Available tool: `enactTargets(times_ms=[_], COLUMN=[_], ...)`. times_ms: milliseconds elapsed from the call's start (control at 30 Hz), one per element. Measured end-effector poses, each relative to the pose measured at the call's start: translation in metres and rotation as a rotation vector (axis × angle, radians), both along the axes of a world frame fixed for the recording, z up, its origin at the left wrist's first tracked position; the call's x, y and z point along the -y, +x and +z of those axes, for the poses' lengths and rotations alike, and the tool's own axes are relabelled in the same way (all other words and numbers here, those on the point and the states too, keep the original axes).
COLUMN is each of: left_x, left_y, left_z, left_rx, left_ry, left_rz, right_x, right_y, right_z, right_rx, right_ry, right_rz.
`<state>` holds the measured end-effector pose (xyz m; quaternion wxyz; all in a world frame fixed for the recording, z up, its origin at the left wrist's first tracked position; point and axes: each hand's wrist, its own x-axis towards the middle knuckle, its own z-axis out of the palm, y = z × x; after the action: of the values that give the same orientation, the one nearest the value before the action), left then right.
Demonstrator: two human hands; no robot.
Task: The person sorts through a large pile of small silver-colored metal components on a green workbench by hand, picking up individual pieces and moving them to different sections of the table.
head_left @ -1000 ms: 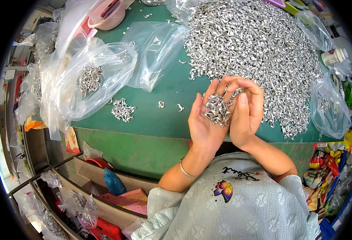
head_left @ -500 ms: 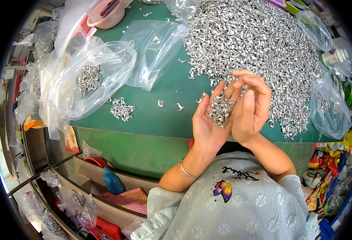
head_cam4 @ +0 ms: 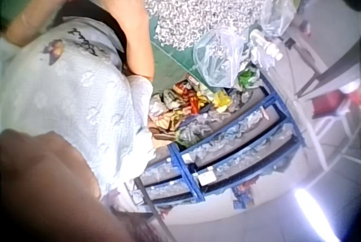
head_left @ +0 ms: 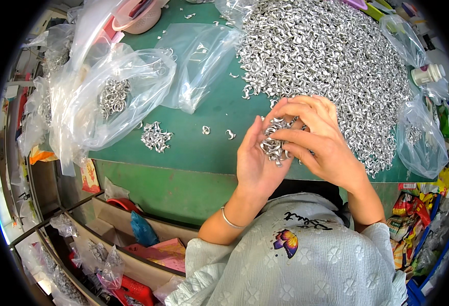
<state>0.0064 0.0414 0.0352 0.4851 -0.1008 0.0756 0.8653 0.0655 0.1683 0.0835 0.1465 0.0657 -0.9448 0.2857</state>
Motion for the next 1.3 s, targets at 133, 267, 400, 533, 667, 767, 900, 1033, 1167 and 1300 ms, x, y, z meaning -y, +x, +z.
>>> enactTargets(times_ms=[133,267,400,533,667,767,900,1033,1167,1300], left_x=[0.005,0.006,0.002,0.002,0.0,0.001,-0.001,-0.006,-0.006,-0.006], left_y=[0.0,0.001,-0.001,-0.001,0.0,-0.001,-0.002,-0.007,-0.011,-0.011], left_z=[-0.013,-0.021,-0.008,-0.009,-0.003,-0.003,-0.004,-0.014,-0.021,-0.023], left_rx=[0.058,0.098,0.144,0.131,0.065,0.071,0.083,0.059,0.06,0.08], left_ry=[0.113,0.198,0.122,0.191,0.011,0.009,0.056,0.042,0.059,0.097], left_rz=[-0.067,-0.084,-0.082,-0.099,-0.077,-0.06,-0.021,0.087,0.152,0.166], right_x=[-0.002,-0.001,-0.004,-0.004,-0.008,-0.011,-0.01,-0.014,-0.015,-0.013], right_y=[0.0,0.001,0.001,-0.001,-0.002,-0.001,0.003,0.005,0.009,0.008], right_z=[0.01,0.008,0.004,0.003,0.004,-0.003,-0.007,-0.015,-0.025,-0.028], right_rx=[0.066,0.067,0.028,0.02,-0.001,-0.007,-0.054,-0.072,0.082,0.023], right_ry=[0.081,0.036,-0.06,-0.213,-0.503,-0.749,-0.786,-0.423,-0.149,-0.086], right_rz=[0.039,0.023,0.017,0.039,0.028,-0.025,-0.247,-0.36,-0.265,-0.195])
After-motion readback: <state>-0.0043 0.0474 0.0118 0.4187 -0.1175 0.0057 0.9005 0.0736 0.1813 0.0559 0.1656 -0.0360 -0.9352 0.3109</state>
